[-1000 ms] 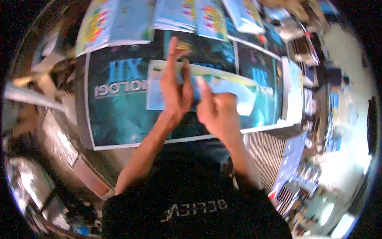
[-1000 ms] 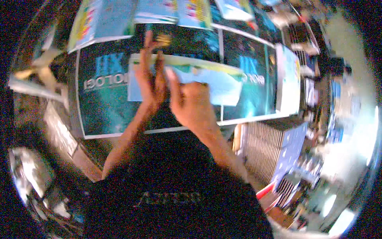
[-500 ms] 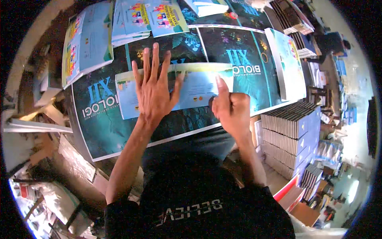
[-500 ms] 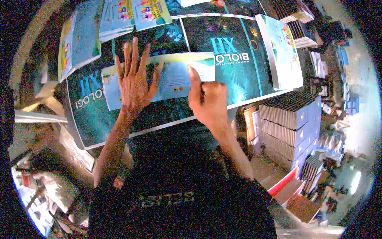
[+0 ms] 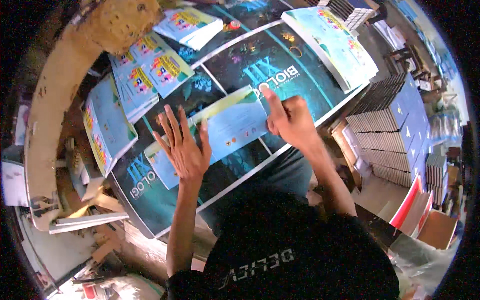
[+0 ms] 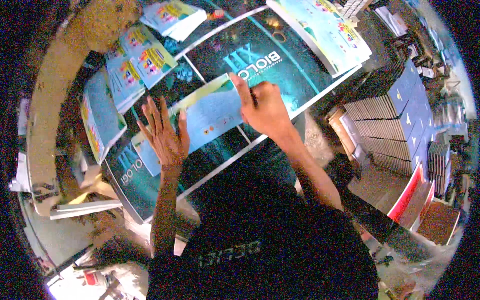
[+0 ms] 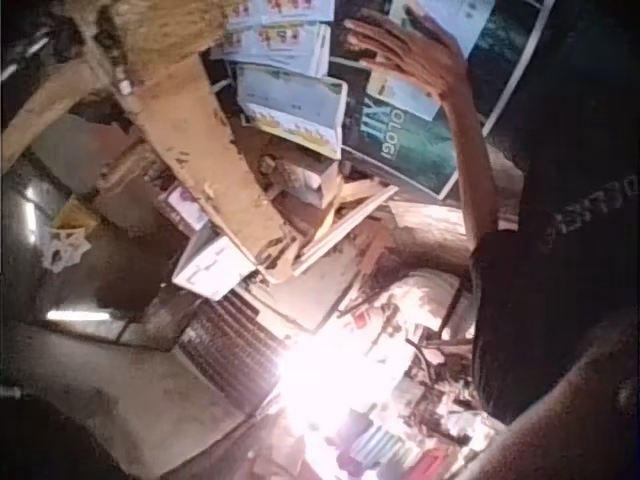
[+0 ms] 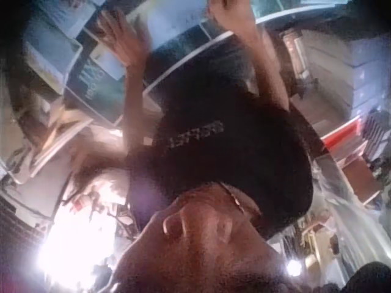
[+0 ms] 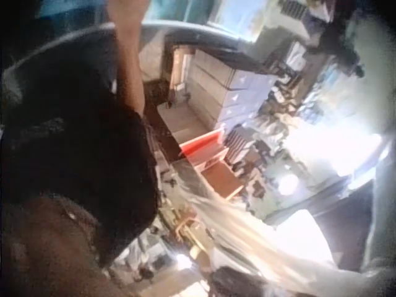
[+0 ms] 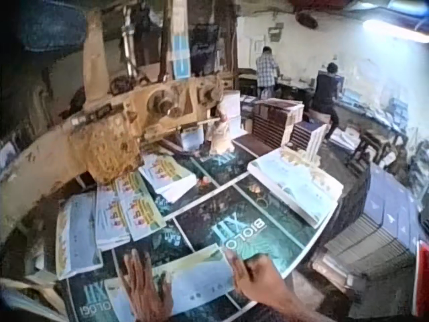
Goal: The person assembles book covers by hand by applying glue to the edges of printed sheets, folding the margins over, and pressing them flat.
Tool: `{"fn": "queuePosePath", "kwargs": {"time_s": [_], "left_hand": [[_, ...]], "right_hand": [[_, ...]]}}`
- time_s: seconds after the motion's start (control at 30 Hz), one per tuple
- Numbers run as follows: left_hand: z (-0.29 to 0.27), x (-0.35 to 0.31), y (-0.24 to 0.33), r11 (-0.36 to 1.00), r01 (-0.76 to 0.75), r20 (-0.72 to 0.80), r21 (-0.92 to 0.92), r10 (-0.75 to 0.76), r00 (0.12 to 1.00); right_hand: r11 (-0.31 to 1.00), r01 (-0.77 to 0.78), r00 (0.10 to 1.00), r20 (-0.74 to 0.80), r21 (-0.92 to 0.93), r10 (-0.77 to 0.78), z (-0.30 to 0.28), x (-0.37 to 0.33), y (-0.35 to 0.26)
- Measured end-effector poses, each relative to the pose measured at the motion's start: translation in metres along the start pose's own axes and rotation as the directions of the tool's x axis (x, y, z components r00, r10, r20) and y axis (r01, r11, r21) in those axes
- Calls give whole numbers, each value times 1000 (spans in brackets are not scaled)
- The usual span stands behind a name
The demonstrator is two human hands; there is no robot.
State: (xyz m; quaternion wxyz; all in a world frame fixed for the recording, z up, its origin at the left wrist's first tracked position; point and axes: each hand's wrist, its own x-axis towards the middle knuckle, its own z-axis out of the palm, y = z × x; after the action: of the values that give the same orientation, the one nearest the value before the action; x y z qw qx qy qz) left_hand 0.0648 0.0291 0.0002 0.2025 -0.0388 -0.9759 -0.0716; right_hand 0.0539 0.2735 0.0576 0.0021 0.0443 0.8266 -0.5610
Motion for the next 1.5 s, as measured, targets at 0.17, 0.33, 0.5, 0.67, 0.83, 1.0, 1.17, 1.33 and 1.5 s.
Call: {"fn": "queuePosePath", "kwargs": {"time_s": [0.17, 0.33, 0.5, 0.67, 0.83, 1.0, 1.17, 1.33, 1.5], "left_hand": [[-9, -6, -10, 998, -58, -29, -10, 58, 998], [-56, -3, -2, 985, -133, 1, -114, 134, 991], [-104, 9, -6, 917, -130, 443, -378, 302, 844], [-101, -15, -7, 949, -270, 278, -160, 306, 910], [-168, -3, -23, 815, 270, 421, -513, -35, 906], [-102, -42, -64, 96, 454, 415, -886, -274, 868], [-77, -25, -46, 386, 588, 476, -711, -351, 806], [20, -97, -89, 455, 347, 140, -820, -429, 893], [-23, -87, -89, 46, 712, 656, -700, -353, 667]], "right_hand": [[940, -143, 988, 92, 310, 120, -16, 26, 20], [975, -124, 957, -238, 186, 167, -56, 62, 13], [997, -80, 966, -245, 7, 79, -61, 82, 28], [819, 517, 535, -653, -250, -537, -47, 44, -4], [776, 630, 677, -515, 37, -525, -34, -34, -21], [554, -202, 817, 451, 808, -359, 16, -41, -6], [890, -200, 884, 467, 409, -15, 43, -42, 22], [967, 229, 959, 197, -112, -204, 52, -39, 26], [976, 202, 977, 81, -76, -195, 52, -35, 46]]}}
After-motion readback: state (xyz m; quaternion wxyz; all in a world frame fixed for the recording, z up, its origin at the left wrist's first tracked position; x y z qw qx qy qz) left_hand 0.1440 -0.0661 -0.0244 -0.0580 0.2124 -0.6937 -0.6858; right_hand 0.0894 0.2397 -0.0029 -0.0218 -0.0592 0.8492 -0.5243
